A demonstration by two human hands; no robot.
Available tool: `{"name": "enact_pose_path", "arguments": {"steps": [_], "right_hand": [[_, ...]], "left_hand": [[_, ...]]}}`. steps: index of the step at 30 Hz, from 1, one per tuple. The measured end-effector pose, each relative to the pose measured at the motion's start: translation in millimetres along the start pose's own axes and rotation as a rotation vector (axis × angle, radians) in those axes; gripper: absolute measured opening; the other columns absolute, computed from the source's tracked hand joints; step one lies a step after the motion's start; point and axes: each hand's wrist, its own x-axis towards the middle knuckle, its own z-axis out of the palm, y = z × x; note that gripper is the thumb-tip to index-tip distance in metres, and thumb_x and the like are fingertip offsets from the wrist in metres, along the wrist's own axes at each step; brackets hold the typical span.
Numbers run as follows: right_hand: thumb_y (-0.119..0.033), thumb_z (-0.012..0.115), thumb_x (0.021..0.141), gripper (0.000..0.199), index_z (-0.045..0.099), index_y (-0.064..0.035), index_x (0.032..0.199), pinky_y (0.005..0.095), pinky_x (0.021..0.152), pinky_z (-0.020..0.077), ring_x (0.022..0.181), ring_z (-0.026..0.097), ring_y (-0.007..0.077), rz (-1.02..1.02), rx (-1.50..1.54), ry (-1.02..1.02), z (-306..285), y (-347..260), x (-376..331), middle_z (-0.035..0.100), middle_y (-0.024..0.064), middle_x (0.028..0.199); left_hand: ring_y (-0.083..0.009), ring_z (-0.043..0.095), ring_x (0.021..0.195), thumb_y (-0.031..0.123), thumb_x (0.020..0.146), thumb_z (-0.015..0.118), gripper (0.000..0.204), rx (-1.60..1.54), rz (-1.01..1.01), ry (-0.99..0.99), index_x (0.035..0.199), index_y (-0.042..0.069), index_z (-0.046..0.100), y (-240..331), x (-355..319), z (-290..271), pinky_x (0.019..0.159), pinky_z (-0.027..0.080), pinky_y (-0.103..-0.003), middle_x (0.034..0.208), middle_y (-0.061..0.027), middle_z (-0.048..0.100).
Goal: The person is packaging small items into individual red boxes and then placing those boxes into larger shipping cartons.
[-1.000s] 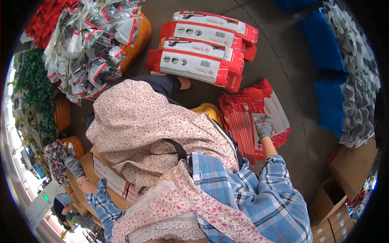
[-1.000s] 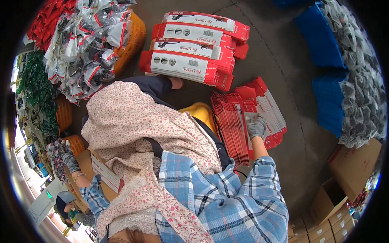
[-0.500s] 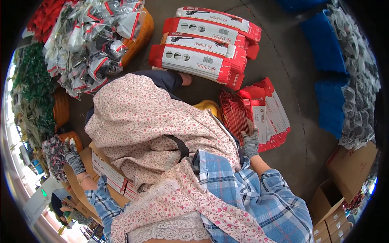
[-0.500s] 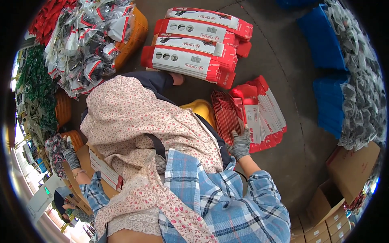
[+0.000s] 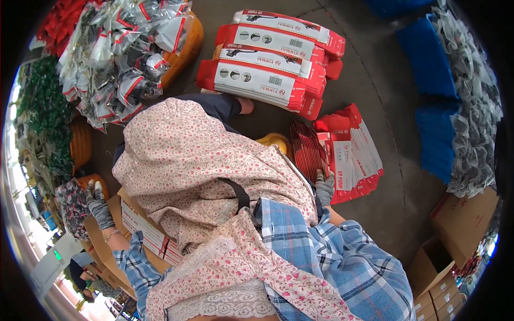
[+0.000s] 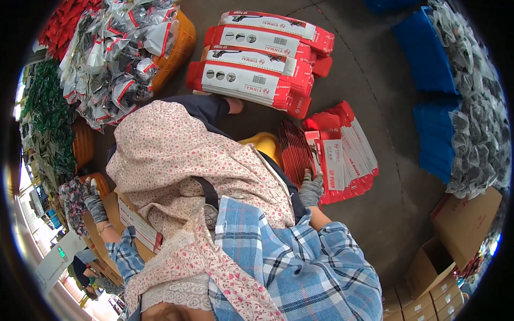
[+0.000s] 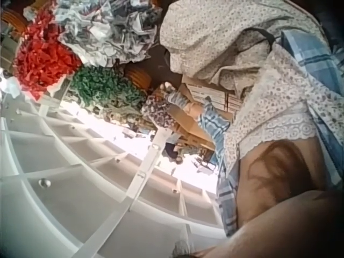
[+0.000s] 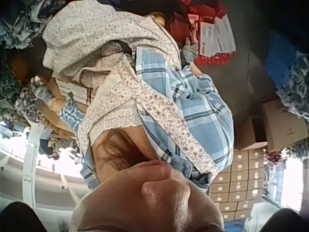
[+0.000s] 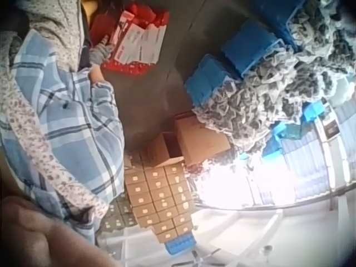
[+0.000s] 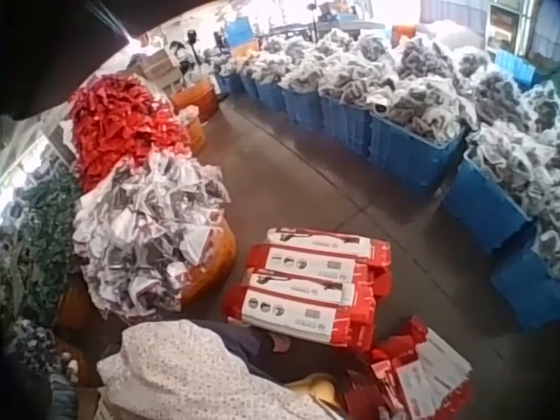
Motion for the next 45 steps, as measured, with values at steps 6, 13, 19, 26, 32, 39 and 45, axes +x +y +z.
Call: {"name": "enact_pose_path", "arguments": {"steps": [6,13,19,26,32,39,45], "right_hand": [[-0.047,0.073,0.070,0.066,0.056,-0.0115,0.124,0.0483,0.104,0.0324,0.126,0.037,0.0429,-0.483,-0.613,-0.036,-22.2,-21.1,1.1,0.036,0.0242,0.138],[-0.048,0.070,0.071,0.066,0.055,-0.0203,0.130,0.0548,0.104,0.0265,0.132,0.027,0.0403,-0.811,-0.631,-0.112,-23.7,-8.7,17.4,0.032,0.0265,0.138],[-0.040,0.069,0.076,0.059,0.053,-0.0278,0.132,0.0461,0.107,0.0252,0.131,0.026,0.0437,-0.844,-0.805,-0.057,-26.9,-48.5,3.9,0.027,0.0269,0.142],[-0.041,0.067,0.080,0.060,0.046,-0.0315,0.135,0.0451,0.103,0.0330,0.124,0.039,0.0404,-1.036,-0.731,0.019,-14.7,-11.0,51.9,0.036,0.0234,0.137],[-0.037,0.066,0.085,0.076,0.026,-0.0138,0.146,0.0393,0.106,0.0315,0.122,0.044,0.0337,-0.813,-0.725,-0.081,-5.0,1.9,70.3,0.044,0.0239,0.132],[-0.053,0.071,0.072,0.076,0.051,-0.0087,0.131,0.0452,0.105,0.0324,0.132,0.029,0.0450,-0.759,-0.551,-0.257,-24.3,-8.6,37.3,0.020,0.0266,0.148],[-0.062,0.071,0.063,0.080,0.061,-0.0078,0.121,0.0550,0.107,0.0260,0.139,0.015,0.0447,-0.344,-0.836,-0.315,-14.9,-67.4,-7.0,0.011,0.0269,0.151]], "left_hand": [[-0.0210,0.055,0.109,0.018,0.093,0.058,0.035,0.012,-0.022,-0.028,0.122,-0.001,0.057,-18.2,10.3,-15.0,0.096,0.041,-0.030,0.122,-0.0138,0.059],[-0.0217,0.054,0.110,0.018,0.093,0.058,0.034,0.076,0.005,-0.044,0.121,-0.002,0.058,-11.0,14.7,-10.9,0.098,0.040,-0.030,0.122,-0.0143,0.059],[-0.0228,0.054,0.110,0.018,0.092,0.060,0.036,0.048,-0.045,-0.042,0.122,-0.002,0.058,-6.9,12.6,-9.4,0.099,0.038,-0.031,0.121,-0.0149,0.059],[-0.0133,0.053,0.099,0.021,0.092,0.061,0.034,0.063,0.043,-0.053,0.122,0.006,0.059,-23.4,14.9,-10.9,0.084,0.042,-0.026,0.118,-0.0042,0.060],[-0.0210,0.053,0.112,0.015,0.092,0.059,0.034,0.006,-0.030,-0.083,0.123,-0.001,0.057,-1.6,-0.1,-1.8,0.100,0.037,-0.031,0.123,-0.0123,0.059],[-0.0203,0.052,0.113,0.015,0.093,0.059,0.035,-0.013,-0.037,-0.114,0.124,0.000,0.056,1.0,-0.3,-7.3,0.099,0.039,-0.031,0.124,-0.0118,0.058],[-0.0191,0.052,0.113,0.015,0.092,0.059,0.035,-0.072,-0.061,-0.117,0.124,0.000,0.056,14.6,-4.7,6.7,0.098,0.039,-0.030,0.123,-0.0101,0.058]]}}
